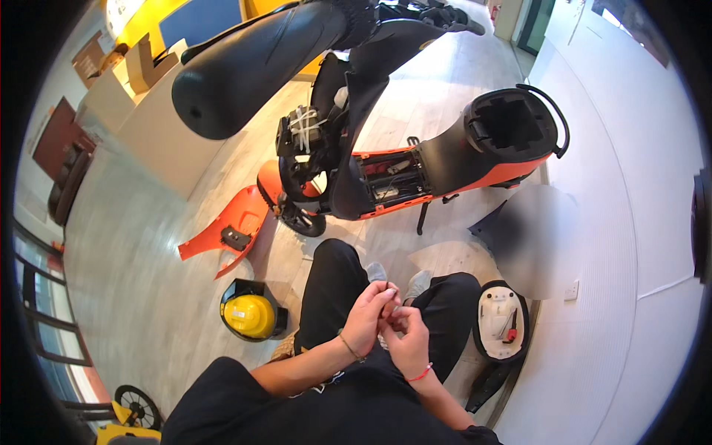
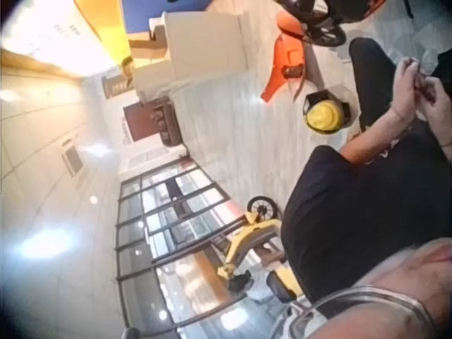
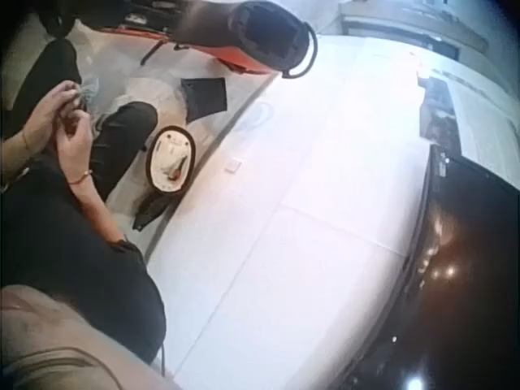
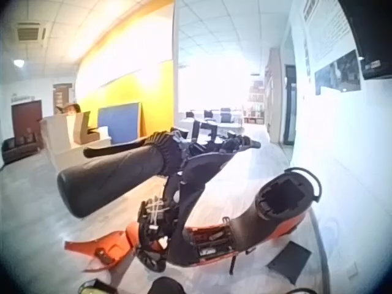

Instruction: Replacing fairing and internal components on an electric scooter.

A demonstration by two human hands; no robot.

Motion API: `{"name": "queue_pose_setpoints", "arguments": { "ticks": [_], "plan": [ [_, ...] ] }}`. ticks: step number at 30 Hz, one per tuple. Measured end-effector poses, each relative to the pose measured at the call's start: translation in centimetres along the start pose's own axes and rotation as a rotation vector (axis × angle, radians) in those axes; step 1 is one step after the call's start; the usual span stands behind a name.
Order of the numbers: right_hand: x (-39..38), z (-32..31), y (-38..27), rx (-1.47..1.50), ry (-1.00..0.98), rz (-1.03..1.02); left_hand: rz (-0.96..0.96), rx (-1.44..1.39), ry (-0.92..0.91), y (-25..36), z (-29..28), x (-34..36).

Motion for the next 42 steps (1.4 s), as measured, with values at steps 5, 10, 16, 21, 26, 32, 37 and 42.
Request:
{"name": "queue_pose_setpoints", "arguments": {
  "ticks": [5, 10, 16, 21, 26, 32, 37, 42],
  "plan": [
    [-0.7, 0.4, 1.5, 0.146, 0.043, 0.037, -0.001, -0.063, -0.056, 0.0, -1.1, 0.2],
    [-0.8, 0.3, 1.7, -0.114, -0.152, 0.076, -0.077, -0.037, -0.033, -0.2, -1.6, 0.4],
    [-1.5, 0.1, 2.5, -0.074, -0.313, 0.045, -0.135, -0.022, -0.017, -0.6, -2.0, 1.8],
    [-3.0, 1.5, 5.9, 0.168, -0.255, 0.277, -0.255, -0.102, -0.041, -2.8, -1.6, 2.4],
    [-3.4, 0.6, 6.7, 0.291, -0.056, 0.209, -0.369, -0.037, -0.005, -4.1, -1.8, 4.2],
    [-1.7, -2.3, 6.7, -0.049, -0.137, -0.048, -0.385, -0.184, -0.027, -4.8, -1.1, 6.2],
    [0.2, -6.5, 6.3, -0.087, -0.029, -0.136, -0.411, -0.185, -0.089, -5.1, 1.7, 8.2],
    [1.8, -12.4, 7.2, -0.009, 0.321, -0.117, -0.325, 0.142, -0.117, -4.7, 3.7, 10.8]
  ]
}}
Point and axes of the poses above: each hand's wrist, its own x-axis towards the middle knuckle, its own z-axis out of the palm, y = z × x, the point moved 7 cm from there along x, towards the middle knuckle, and after that the axes turned 15 degrees about -z, right-handed, at the moved point
